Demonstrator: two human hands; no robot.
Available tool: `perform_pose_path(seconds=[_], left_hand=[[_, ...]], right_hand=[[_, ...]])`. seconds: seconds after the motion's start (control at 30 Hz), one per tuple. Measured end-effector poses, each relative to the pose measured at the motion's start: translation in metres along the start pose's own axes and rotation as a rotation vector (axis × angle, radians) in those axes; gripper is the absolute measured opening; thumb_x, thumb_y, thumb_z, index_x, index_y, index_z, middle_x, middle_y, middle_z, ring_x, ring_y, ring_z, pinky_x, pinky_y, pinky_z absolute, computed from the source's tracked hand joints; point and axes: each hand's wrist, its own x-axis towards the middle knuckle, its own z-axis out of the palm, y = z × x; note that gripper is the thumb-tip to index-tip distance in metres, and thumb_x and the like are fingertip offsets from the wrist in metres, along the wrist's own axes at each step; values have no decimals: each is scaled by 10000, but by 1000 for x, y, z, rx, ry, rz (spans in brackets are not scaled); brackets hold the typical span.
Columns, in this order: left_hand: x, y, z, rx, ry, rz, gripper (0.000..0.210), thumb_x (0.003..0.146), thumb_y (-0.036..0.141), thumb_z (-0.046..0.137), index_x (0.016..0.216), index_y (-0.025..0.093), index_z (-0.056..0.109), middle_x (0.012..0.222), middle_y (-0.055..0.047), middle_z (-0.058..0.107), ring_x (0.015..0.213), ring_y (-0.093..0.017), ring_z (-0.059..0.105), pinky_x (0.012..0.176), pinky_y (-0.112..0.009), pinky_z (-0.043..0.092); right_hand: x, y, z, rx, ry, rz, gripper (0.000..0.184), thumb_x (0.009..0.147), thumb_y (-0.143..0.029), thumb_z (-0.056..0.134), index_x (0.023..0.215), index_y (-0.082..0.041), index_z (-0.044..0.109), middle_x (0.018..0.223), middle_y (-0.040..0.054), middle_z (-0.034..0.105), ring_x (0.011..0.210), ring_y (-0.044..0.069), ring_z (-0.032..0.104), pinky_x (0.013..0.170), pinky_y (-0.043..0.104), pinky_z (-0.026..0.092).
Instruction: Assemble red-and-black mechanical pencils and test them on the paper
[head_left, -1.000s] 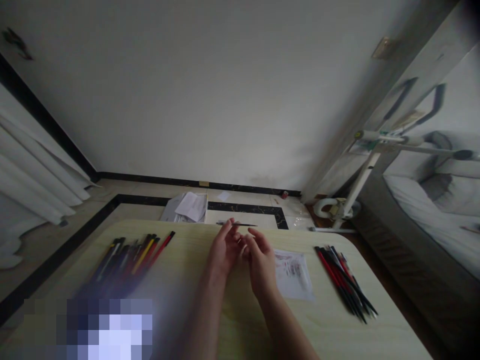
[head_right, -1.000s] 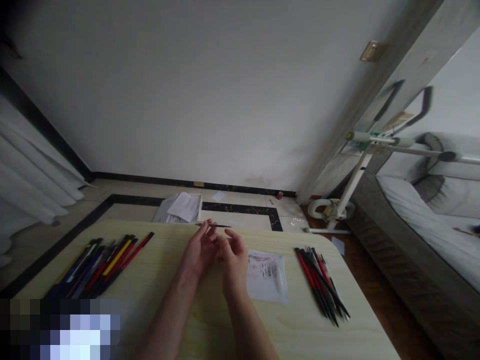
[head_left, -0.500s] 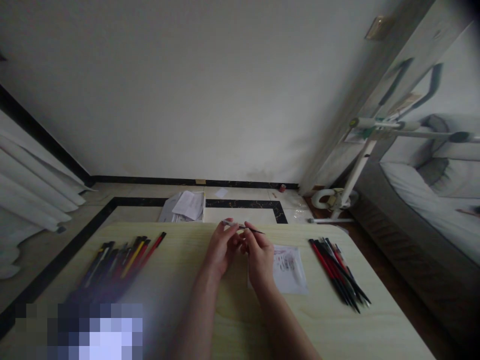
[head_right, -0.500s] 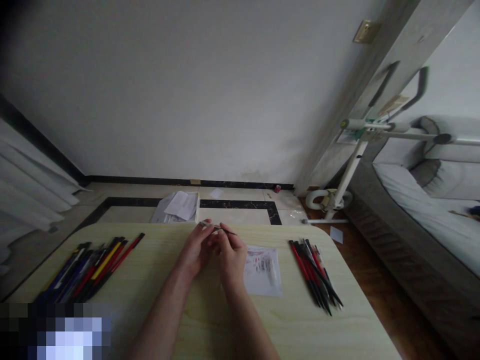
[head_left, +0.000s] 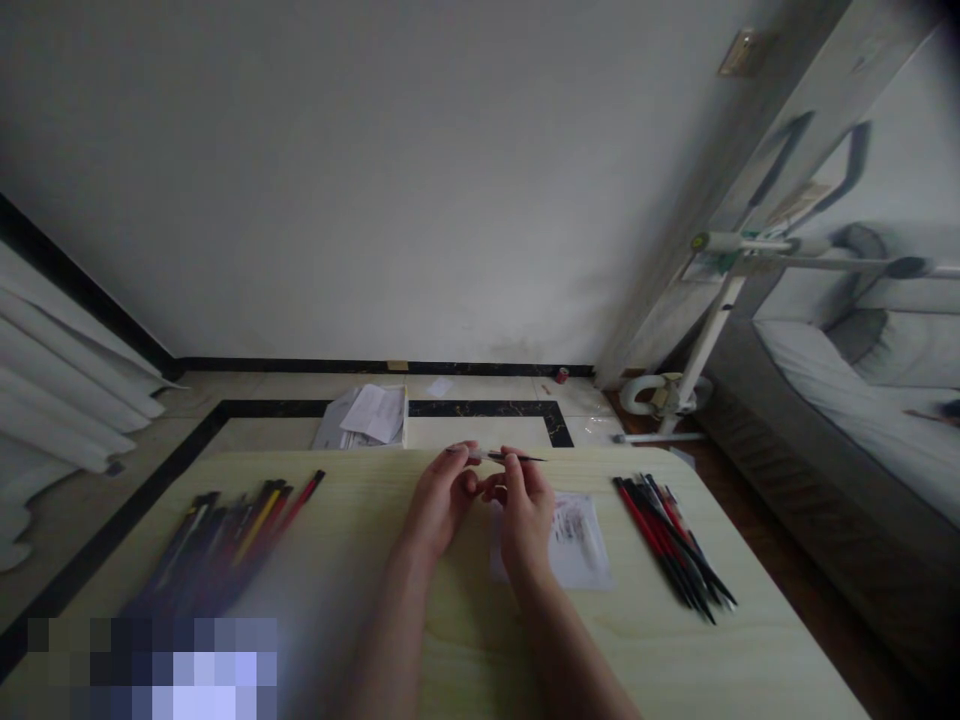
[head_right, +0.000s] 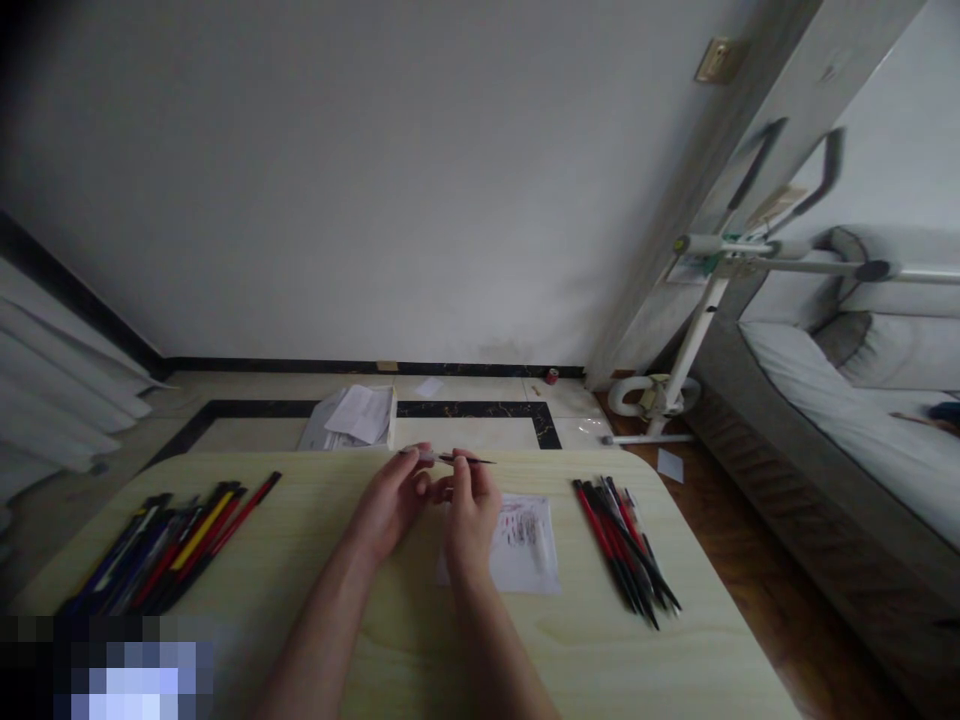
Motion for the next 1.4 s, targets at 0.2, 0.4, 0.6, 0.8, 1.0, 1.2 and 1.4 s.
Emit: perform_pose_path(seconds=[0.2,0.4,0.6,0.8,1.0,1.2,1.4], left_hand=[[-1,0,2,27,-5,-30,195,723,256,608,890,159,581,808,-25,586,524,-82,480,548,-285,418],[1,1,1,-37,36,-40,160,746,290,576,847,169,550,773,-16,593,513,-83,476,541,-269,421],[4,2,0,-85,94,-75,142,750,279,568,812,157,531,737,-34,613,511,-98,494,508,-251,412],[4,1,-2,-106,97,-57,122,760,263,558,826,163,532,843,-60,638,530,-104,512,530,-272,432],[6,0,-5,-97,91,-10,131,753,246,574,841,153,548,801,-37,617,526,-82,490,528,-251,432],[5,1,-4,-90,144,-7,183,730,282,600,839,143,553,729,-32,596,508,-80,480,528,-252,430],[2,3,0,-77,139,-27,230,713,330,613,833,144,550,640,12,545,467,-60,433,522,-233,407]], right_hand=[[0,0,-1,-6,8,-10,261,806,-389,497,928,-164,550,644,-4,579,500,100,533,449,210,424],[0,0,0,35,37,11,255,806,-402,491,906,-169,517,819,34,603,491,87,550,416,200,447],[1,0,0,113,37,30,233,814,-401,476,895,-183,466,850,37,616,500,96,575,415,198,458],[0,1,0,176,51,37,219,821,-396,462,905,-195,440,853,28,630,464,89,570,443,217,473],[-1,0,0,204,42,31,200,833,-388,447,905,-205,413,829,19,630,466,89,573,431,202,457],[-1,0,-1,197,49,20,232,820,-411,441,916,-202,413,737,-10,599,434,81,545,411,195,431],[-4,-2,1,107,33,24,284,829,-439,415,973,-198,455,592,-62,493,362,49,434,341,148,323]])
